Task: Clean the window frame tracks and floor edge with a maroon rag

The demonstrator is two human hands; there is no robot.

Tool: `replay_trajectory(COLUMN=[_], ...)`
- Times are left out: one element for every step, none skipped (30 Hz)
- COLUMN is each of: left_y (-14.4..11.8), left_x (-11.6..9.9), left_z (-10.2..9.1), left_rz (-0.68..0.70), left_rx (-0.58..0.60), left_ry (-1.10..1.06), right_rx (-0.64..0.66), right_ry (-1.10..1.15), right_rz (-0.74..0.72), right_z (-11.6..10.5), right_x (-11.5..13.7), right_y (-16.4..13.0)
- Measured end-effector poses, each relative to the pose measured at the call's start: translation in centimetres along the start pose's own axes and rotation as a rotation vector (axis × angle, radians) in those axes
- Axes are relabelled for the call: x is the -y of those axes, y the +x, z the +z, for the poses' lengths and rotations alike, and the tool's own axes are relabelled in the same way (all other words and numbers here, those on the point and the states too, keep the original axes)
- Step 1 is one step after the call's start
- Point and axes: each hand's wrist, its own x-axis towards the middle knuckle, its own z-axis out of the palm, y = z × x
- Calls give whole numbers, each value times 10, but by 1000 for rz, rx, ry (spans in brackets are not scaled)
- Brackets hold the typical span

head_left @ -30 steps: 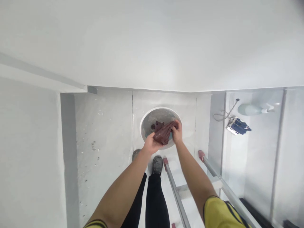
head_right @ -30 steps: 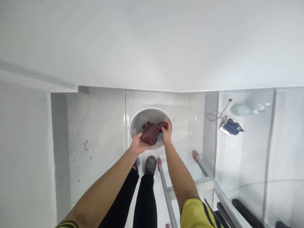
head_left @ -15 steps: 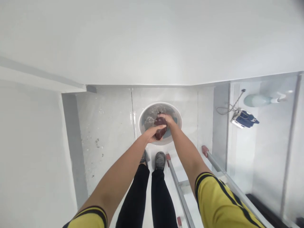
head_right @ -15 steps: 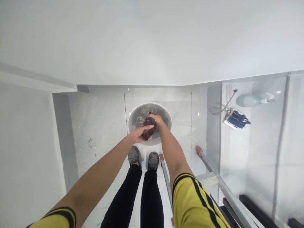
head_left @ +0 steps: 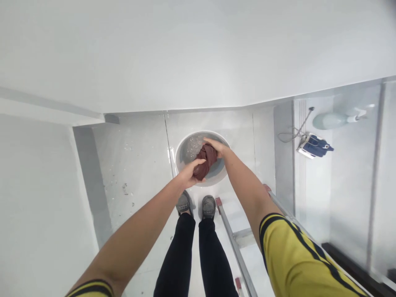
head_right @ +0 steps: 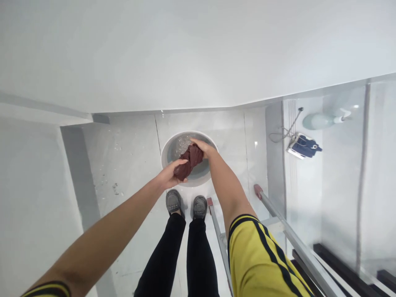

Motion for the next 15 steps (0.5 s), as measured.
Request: replay_trajectory(left_y=[-8,-14,-19,-22,-24,-25,-25,-25,-25,-24,-25,-25,-26,-28,-29], left_x=[1,3,6,10,14,18,22,26,29,31,33,33,33,33,32], left_z=[1,3,5,7,10,12,14,14,14,13,11,8,5,1,-3], left_rz=[-44,-95,-139,-169,-183,-180,-164,-135,-104,-80,-66,-69,-80,-93,-102], left_rx=[94,188,276,350,410,449,465,455,432,403,379,366,363,368,376], left_ry=[-226,-448,-645,-790,-905,-997,-1060,-1096,-1101,-1080,-1040,-984,-920,-854,-786], right_rx=[55,106,144,163,177,184,179,157,137,129,133,139,142,137,124], right_ry=[158,324,484,626,750,852,918,941,920,856,767,672,588,524,479], right_rz=[-50,-129,-227,-338,-444,-537,-608,-651,-667,-661,-639,-609,-573,-534,-492], right_z=[0,3,7,14,21,27,33,36,39,40,40,39,39,40,40], right_x=[-9,-18,-27,-35,-42,-47,-50,-52,-52,-51,-47,-43,-38,-32,-26], right_y=[-6,-12,-18,-24,-30,-35,-41,-47,-52,-57,-61,-65,-68,-71,-73])
